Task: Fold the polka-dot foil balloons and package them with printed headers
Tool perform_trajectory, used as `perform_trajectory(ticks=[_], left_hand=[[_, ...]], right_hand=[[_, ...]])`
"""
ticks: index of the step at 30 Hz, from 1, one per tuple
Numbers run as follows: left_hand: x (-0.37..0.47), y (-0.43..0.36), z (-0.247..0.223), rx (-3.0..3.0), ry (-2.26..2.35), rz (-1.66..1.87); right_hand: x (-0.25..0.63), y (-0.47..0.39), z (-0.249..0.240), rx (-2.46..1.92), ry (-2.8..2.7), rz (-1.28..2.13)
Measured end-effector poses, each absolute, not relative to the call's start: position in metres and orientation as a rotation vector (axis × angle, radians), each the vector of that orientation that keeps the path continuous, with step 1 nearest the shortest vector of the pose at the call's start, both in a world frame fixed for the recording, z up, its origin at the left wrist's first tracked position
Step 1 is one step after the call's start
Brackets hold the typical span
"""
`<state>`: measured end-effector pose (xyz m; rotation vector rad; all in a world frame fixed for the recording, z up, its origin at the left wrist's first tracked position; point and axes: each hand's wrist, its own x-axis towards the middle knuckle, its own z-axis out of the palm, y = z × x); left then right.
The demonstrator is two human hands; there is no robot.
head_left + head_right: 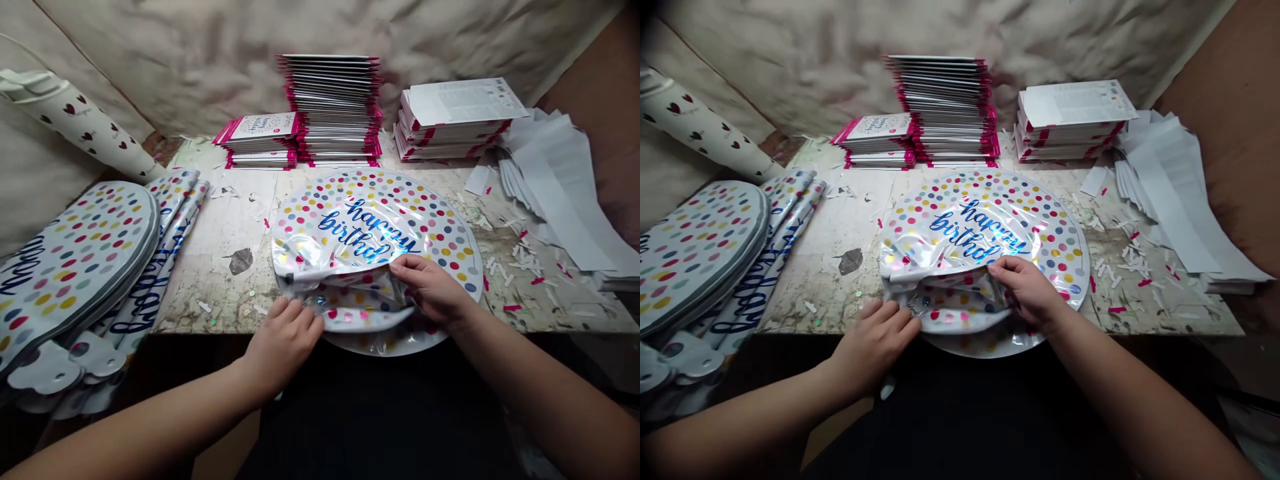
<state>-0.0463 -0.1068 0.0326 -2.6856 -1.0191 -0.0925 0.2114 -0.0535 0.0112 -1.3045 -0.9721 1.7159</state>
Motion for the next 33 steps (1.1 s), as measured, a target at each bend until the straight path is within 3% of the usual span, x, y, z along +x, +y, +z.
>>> perform_trajectory(ticks=[4,9,12,15,21,24,29,33], left_hand=[[-0.076,-0.114,0.033,-2.793,-1.158,-0.042],[-0.107,-0.063,0.039,-2.517,-1.513,-0.541],[-0.112,-0.031,0.024,-2.874,-1.366,-0.366],[-0.111,-0.020,0.004,-3.193,-1.135,-0.133],[-0.117,-0.031,-0.014,-3.187,-1.005,-0.228],[-0.117,-0.031,-0.013,-3.163,-0.969,-0.198],[-0.112,-0.027,-0.008,-3.196,-0.886,-0.049],[-0.113,-0.026,-0.009,-3.223,-0.884,0.037]], right_hand=[[0.217,-0.054,0.020,-1.373,-1.152,1.542],[0.206,-0.086,0.036,-1.232,-2.013,0.984],[0.202,-0.110,0.020,-1.161,-2.305,0.641],[0.222,-0.122,-0.007,-1.455,-2.353,0.379],[0.300,-0.108,-0.029,-2.076,-2.086,-0.001],[0.314,-0.092,-0.012,-1.918,-2.326,0.146],[0.298,-0.064,0.030,-1.483,-2.748,0.965],[0.292,-0.046,0.039,-1.460,-2.733,1.039]])
